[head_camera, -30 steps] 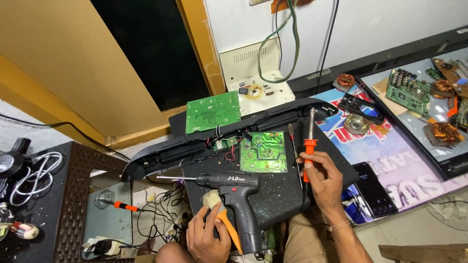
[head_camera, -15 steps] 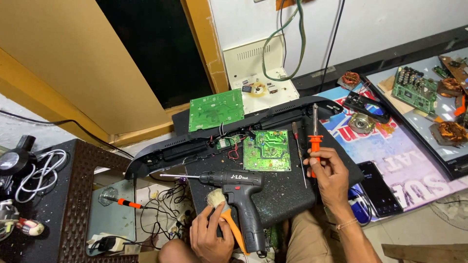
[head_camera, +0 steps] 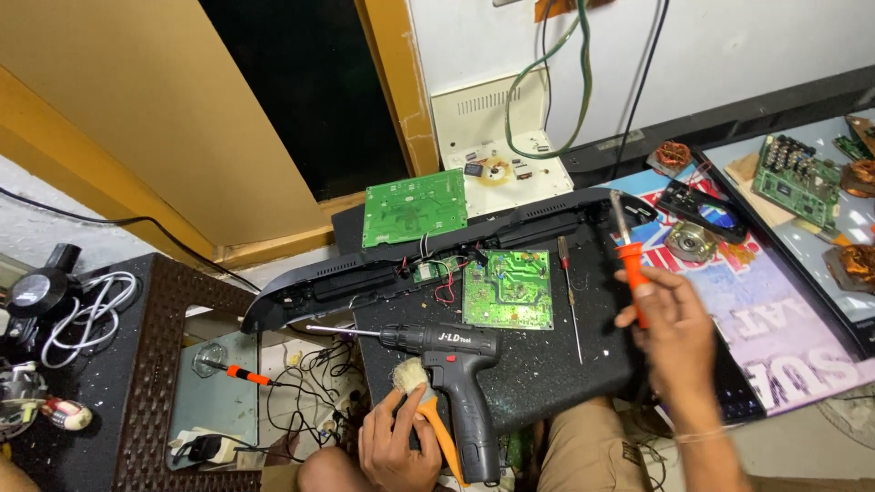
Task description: Soldering components onto a circuit board and using a power screwdriver to assemble an electronic device casing.
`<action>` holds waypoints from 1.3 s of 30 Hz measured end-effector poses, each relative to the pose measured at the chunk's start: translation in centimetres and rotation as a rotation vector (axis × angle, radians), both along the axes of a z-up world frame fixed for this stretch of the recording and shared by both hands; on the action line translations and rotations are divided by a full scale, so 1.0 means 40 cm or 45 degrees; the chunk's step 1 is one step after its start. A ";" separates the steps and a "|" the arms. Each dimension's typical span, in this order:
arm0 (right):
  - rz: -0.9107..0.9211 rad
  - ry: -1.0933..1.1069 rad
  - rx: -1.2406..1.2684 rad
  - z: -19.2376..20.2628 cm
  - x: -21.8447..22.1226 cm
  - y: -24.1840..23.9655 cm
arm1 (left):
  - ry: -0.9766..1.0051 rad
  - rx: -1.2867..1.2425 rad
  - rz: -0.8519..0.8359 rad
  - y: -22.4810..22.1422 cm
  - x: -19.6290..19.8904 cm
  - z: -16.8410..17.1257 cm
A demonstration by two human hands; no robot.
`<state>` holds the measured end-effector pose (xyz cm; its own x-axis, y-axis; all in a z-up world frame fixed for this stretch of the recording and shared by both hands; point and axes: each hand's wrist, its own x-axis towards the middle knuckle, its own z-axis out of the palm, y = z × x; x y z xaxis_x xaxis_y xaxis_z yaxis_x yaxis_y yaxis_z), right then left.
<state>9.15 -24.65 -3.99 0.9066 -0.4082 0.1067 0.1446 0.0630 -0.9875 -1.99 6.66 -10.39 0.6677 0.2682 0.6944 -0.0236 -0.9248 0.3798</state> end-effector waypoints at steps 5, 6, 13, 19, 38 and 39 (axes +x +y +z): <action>-0.080 0.290 -0.667 0.212 0.010 -0.106 | -0.006 0.079 0.016 0.002 0.006 0.002; -0.080 0.289 -0.668 0.231 0.026 -0.131 | -0.007 0.079 0.016 0.003 0.007 -0.001; -0.103 0.229 -1.218 0.291 0.171 -0.197 | 0.031 0.052 0.045 0.003 0.008 -0.015; 0.150 0.412 -1.137 0.313 0.324 -0.118 | -0.023 0.063 0.027 0.001 0.012 -0.013; 0.662 0.406 -1.490 0.092 0.678 -0.010 | -0.045 0.045 0.004 0.004 0.011 -0.002; 0.666 0.415 -1.489 0.097 0.669 -0.010 | -0.036 0.044 0.002 0.001 0.004 0.002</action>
